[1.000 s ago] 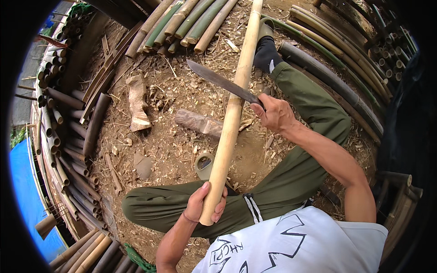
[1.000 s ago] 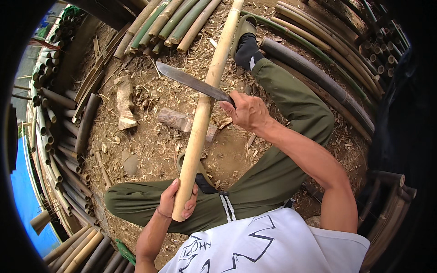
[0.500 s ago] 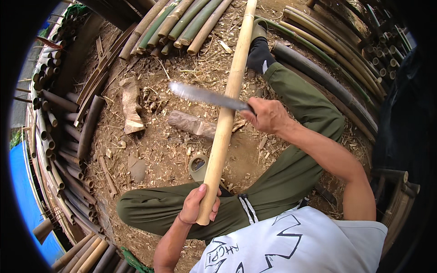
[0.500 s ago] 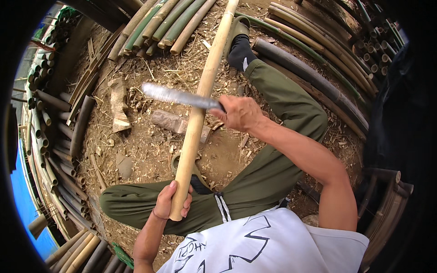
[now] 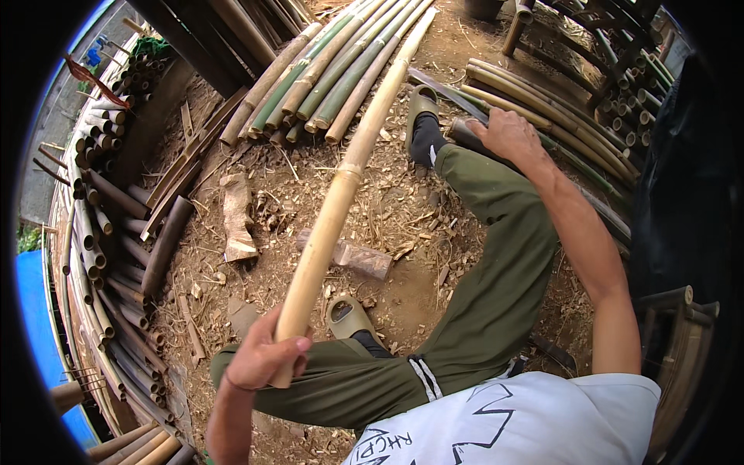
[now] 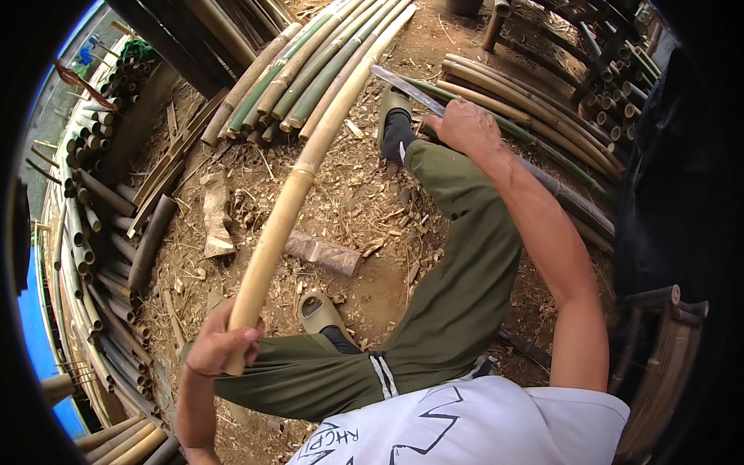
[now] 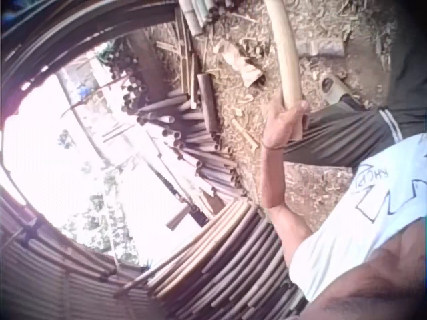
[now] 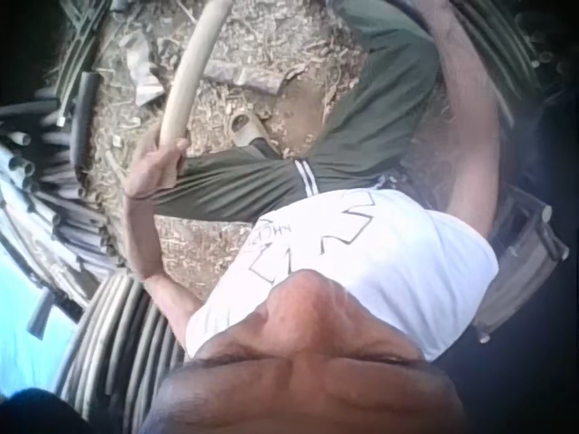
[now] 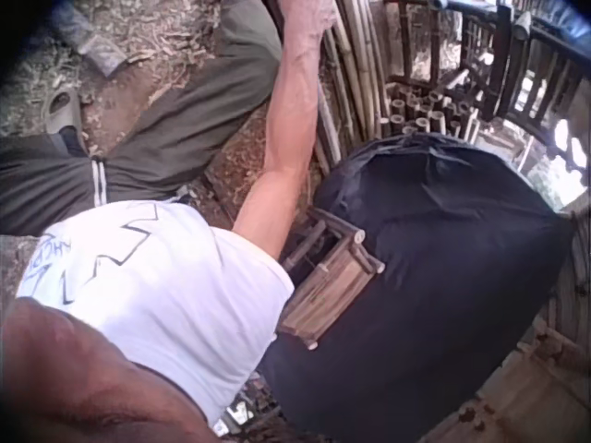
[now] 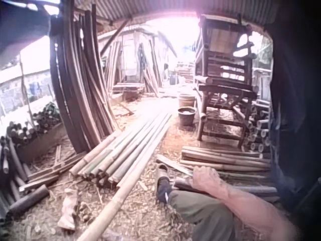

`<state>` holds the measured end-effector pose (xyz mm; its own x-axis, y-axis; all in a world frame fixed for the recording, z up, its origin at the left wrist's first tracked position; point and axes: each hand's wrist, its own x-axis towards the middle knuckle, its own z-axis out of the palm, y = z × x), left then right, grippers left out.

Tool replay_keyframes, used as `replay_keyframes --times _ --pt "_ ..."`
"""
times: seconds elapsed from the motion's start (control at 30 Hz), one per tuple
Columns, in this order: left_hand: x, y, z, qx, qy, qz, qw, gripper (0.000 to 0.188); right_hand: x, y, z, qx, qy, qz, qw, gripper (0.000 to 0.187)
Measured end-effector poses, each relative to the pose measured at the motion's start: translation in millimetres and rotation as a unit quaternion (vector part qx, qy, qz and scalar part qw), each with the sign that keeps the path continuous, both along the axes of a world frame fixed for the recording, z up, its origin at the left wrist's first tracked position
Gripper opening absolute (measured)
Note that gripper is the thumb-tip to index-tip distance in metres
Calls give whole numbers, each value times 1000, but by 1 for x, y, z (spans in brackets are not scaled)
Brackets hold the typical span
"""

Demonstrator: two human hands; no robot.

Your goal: The person scrapes the outer surface of bamboo stalks using a knife while sitting on the ground, handling several stalks one at a time and placing them aside after scraping.

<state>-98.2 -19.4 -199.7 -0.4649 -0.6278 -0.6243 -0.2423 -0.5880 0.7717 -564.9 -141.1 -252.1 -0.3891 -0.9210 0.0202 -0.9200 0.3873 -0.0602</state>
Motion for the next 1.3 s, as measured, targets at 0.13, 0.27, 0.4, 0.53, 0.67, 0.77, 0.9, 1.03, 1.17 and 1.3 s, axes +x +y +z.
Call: replay_keyframes --times 0.13,0.27,0.4,0.53,0.67,0.77,0.9,1.03,1.17,1.3 --pt "31 -62 71 -159 -177 -58 969 60 -31 -12 30 59 95 70 991 23" --pt "77 -89 89 -419 -367 -150 817 63 21 -55 9 151 26 144 978 21" --pt "85 -97 42 -310 -521 -146 781 54 58 -99 -75 130 -143 132 972 16" --pt "130 -77 -74 -356 -563 -84 741 52 61 -136 -120 27 -164 125 978 15" --pt "140 -67 -140 -422 -451 -67 784 55 59 -177 -130 38 -149 168 974 19" --pt "105 -123 -158 -361 -410 -30 837 54 48 -220 -127 52 -186 103 976 18" --pt "47 -250 -161 -451 -399 -46 797 51 29 -265 -123 -2 -224 62 973 23" --pt "-34 -365 -187 -408 -416 -26 812 53 18 -222 -135 12 -321 -16 947 29" --pt "-79 -449 -242 -586 -398 -43 704 59 5 -100 -175 24 -359 28 933 53" --pt "-146 -510 -277 -725 -481 -67 489 54 -20 50 -208 69 -285 21 956 66"
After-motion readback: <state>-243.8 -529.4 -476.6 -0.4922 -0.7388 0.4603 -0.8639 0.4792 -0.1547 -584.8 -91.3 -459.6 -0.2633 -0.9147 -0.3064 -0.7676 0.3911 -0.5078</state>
